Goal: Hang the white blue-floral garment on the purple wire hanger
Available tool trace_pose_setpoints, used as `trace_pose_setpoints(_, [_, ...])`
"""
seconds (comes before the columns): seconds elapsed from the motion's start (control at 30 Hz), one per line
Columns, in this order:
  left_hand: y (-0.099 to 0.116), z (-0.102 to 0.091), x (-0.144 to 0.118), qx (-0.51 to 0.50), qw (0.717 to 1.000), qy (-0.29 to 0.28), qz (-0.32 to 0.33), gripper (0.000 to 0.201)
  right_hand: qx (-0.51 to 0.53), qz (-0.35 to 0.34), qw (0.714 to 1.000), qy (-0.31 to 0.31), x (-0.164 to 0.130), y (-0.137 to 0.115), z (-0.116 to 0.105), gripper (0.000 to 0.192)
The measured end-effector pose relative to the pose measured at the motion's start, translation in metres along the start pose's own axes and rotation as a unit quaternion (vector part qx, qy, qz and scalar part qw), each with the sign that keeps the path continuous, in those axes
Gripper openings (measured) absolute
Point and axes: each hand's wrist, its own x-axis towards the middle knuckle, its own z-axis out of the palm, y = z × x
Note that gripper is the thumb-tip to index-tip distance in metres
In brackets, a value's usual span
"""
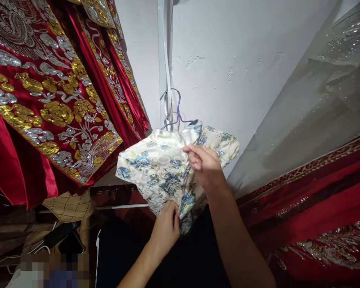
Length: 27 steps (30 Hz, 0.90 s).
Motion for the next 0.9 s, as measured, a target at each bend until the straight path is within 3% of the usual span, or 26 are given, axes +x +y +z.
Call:
trace_pose_setpoints(0.13, [-0.003,-0.016,0.010,0.019,0.999,-0.034,0.001,0.014,-0.006,-0.033,0.999,-0.019,0.011,-0.013,0.015,0.026])
trace_pose_setpoints(0.23, [0.015,-0.048,0.032,-0.017,0.998,-0.036,0.047,0.016,-0.046,-0.053,0.997,-0.036,0.005,-0.006,0.013,0.024])
trace_pose_setpoints(0.3, [0.039,-0.077,0.055,-0.055,0.993,0.052,0.096,0.014,-0.078,-0.067,0.994,-0.047,0.001,-0.004,0.011,0.021])
trace_pose_setpoints(0.33, [0.052,-0.092,0.067,-0.058,0.982,0.123,0.132,0.014,-0.092,-0.069,0.992,-0.057,0.000,-0.006,0.010,0.021])
trace_pose_setpoints(0.4, [0.078,-0.117,0.090,-0.037,0.950,0.224,0.215,0.030,-0.111,-0.059,0.988,-0.092,-0.002,-0.012,0.009,0.021])
trace_pose_setpoints(0.53, [0.113,-0.134,0.120,0.061,0.931,0.198,0.300,0.013,-0.126,-0.075,0.983,-0.110,0.000,-0.019,0.010,0.021])
trace_pose_setpoints(0.63, [0.121,-0.132,0.123,0.077,0.909,0.252,0.323,0.013,-0.186,-0.122,0.974,-0.051,-0.003,0.000,0.007,0.019])
trace_pose_setpoints(0.73, [0.104,-0.149,0.122,0.007,0.875,0.386,0.292,0.012,-0.273,-0.106,0.955,-0.040,-0.013,0.034,-0.004,0.022])
trace_pose_setpoints(0.8, [0.074,-0.174,0.121,-0.085,0.844,0.468,0.248,0.012,-0.306,-0.076,0.948,-0.035,-0.024,0.056,-0.015,0.025])
trace_pose_setpoints(0.83, [0.055,-0.188,0.120,-0.142,0.837,0.480,0.222,0.012,-0.303,-0.063,0.950,-0.025,-0.030,0.064,-0.021,0.026])
trace_pose_setpoints(0.9, [0.014,-0.208,0.115,-0.244,0.853,0.427,0.172,0.018,-0.262,-0.037,0.964,-0.004,-0.043,0.076,-0.030,0.027])
